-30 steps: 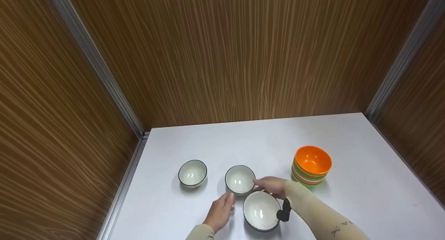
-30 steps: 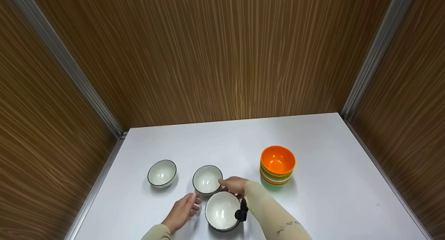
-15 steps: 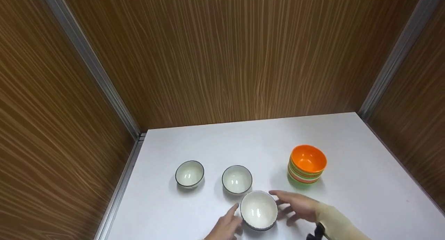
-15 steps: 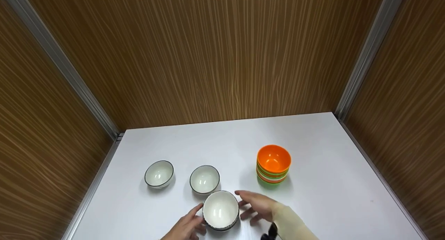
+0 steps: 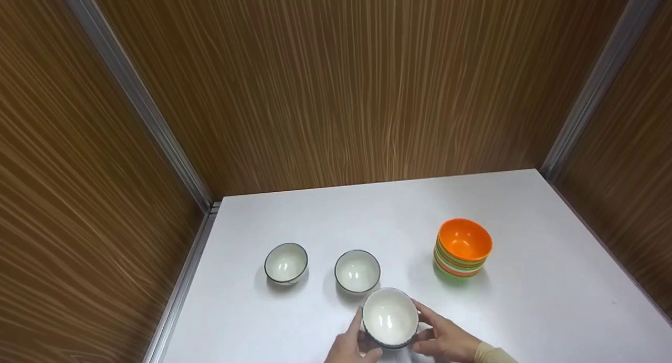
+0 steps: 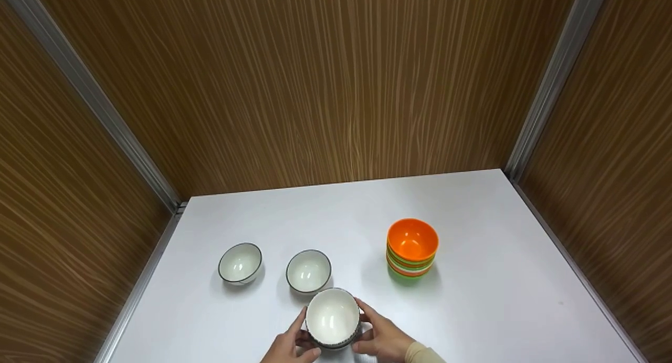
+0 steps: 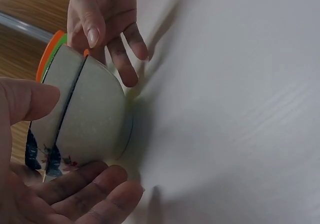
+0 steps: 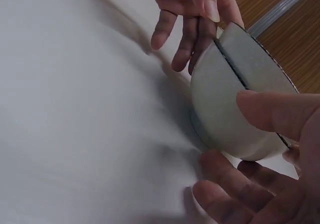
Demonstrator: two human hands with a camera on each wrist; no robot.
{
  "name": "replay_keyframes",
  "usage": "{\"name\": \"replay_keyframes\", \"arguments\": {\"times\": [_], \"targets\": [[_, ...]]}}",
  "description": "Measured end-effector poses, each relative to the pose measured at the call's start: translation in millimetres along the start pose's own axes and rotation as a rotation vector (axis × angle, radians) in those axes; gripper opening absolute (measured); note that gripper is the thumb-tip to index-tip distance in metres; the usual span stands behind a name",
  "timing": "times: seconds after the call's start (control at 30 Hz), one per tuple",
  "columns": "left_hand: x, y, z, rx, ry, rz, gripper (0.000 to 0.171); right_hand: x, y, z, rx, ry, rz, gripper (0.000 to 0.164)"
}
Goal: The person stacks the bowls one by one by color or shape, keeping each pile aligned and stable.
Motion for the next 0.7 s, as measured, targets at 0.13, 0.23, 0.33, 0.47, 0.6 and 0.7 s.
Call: {"name": "replay_keyframes", "arguments": {"times": [0.13,0.23,0.33,0.47,0.6,0.7], "targets": [[2.5,1.9,-5.3,-0.036,0.016,0.000,0.093,-1,-1,-2,0.027,0.003,-0.052,0.095],[6.2,2.3,-11.3,-0.040,0.028,-0.008,0.092,-2,-5,-3,0.008,-0.012,-0.086,0.095],[11.6,3.0,-19.6,-0.026,0.052,-0.017,0.091,-3,-11,-3,-0.013,-0.045,-0.111,0.094],[19.6,2.4,-30.1,0.014,0.059,-0.036,0.090,-4,-22,-6,0.001,-0.034,-0.177,0.095],[29.2,1.2,-37.5,0.049,0.057,-0.070,0.090,-3,-31,-7,0.018,0.004,-0.264,0.096],[37.0,0.7,-42.2,0.063,0.075,-0.092,0.090,-1,-37,-6,0.011,0.010,-0.322,0.097]]}}
Point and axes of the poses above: each hand's wrist, its own x-axis towards the middle knuckle, its own y-axis out of the palm, z = x × y, the point moved 6 cm from there along x, towards the middle knuckle, and after that the axes turned 8 degrees about z, right-handed, at the moved point
